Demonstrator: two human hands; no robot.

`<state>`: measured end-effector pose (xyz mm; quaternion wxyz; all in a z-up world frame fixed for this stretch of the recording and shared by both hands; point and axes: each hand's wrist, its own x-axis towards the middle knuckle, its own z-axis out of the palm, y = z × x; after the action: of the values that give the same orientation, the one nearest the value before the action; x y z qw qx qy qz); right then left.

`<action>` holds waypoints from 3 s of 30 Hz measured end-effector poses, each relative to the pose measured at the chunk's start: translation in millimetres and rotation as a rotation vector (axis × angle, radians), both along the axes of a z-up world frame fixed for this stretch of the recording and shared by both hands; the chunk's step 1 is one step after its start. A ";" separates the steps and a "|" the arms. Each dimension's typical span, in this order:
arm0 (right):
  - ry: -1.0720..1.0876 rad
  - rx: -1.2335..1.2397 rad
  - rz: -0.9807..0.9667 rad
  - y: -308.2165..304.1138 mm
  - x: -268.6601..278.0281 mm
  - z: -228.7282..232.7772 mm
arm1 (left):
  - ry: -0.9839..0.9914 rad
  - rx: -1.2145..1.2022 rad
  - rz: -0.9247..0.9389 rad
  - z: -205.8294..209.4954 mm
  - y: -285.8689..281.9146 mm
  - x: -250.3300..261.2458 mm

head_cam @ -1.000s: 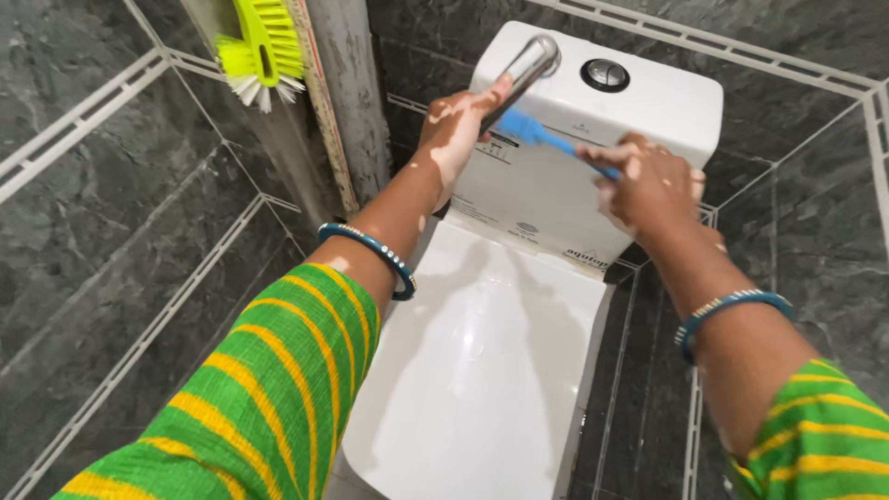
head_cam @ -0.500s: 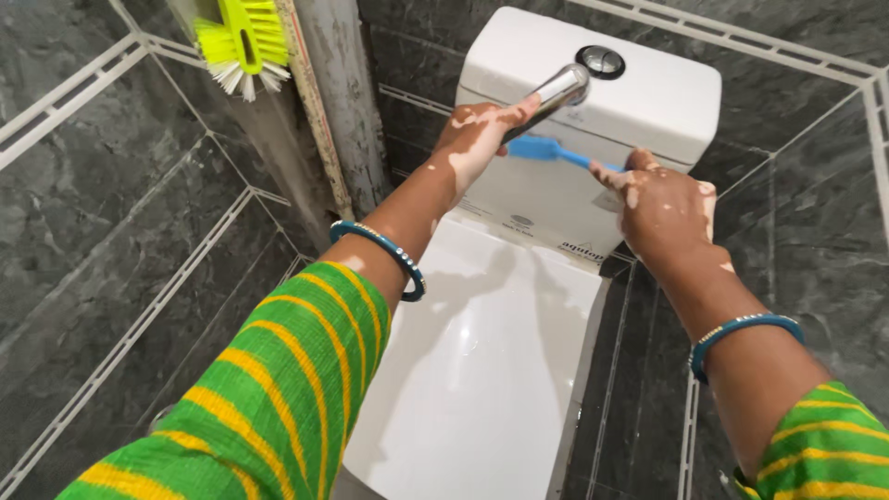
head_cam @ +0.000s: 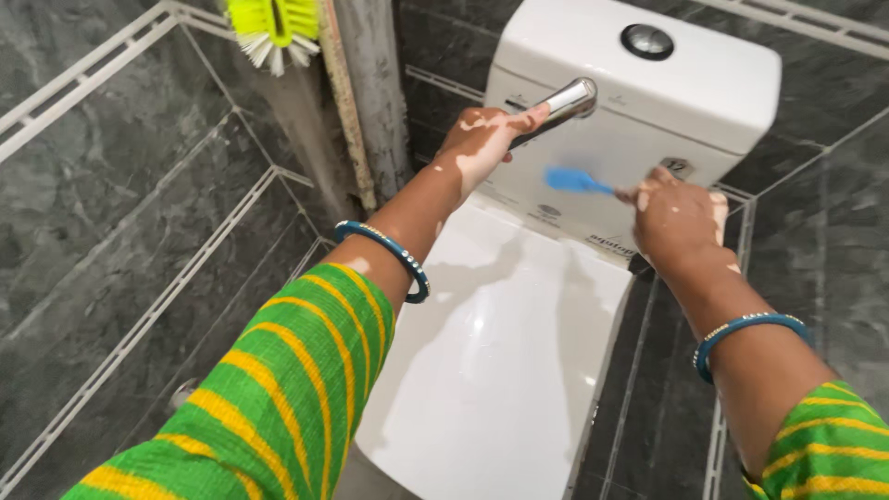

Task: The person cleans a toilet by first scrubbing the bowl and seat with a handheld bidet sprayer and a blue brush. They then remove the cistern lid, scrub it on the floor, rinse it, and reinstall it. Finally, they scrub the cistern body and the toilet seat.

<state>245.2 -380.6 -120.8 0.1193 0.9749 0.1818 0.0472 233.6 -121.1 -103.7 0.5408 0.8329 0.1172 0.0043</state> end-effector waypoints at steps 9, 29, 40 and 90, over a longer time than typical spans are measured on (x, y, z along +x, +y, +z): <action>0.018 0.208 0.046 33.7 6.5 -17.1 | -0.105 -0.019 0.000 -41.8 24.1 6.1; 0.167 0.143 0.040 50.2 21.2 -111.5 | -0.082 -0.009 0.029 -75.3 38.3 -3.4; 0.353 0.128 0.063 103.4 19.6 -150.4 | 0.025 0.054 0.102 -98.7 54.8 -0.7; 0.039 0.544 -0.059 -90.6 -3.1 -18.7 | -0.014 -0.161 -0.071 -19.2 -41.2 15.1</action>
<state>242.1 -471.2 -139.4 -0.1491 0.9768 0.1361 0.0719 248.6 -162.4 -122.9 0.6066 0.7903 0.0838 -0.0186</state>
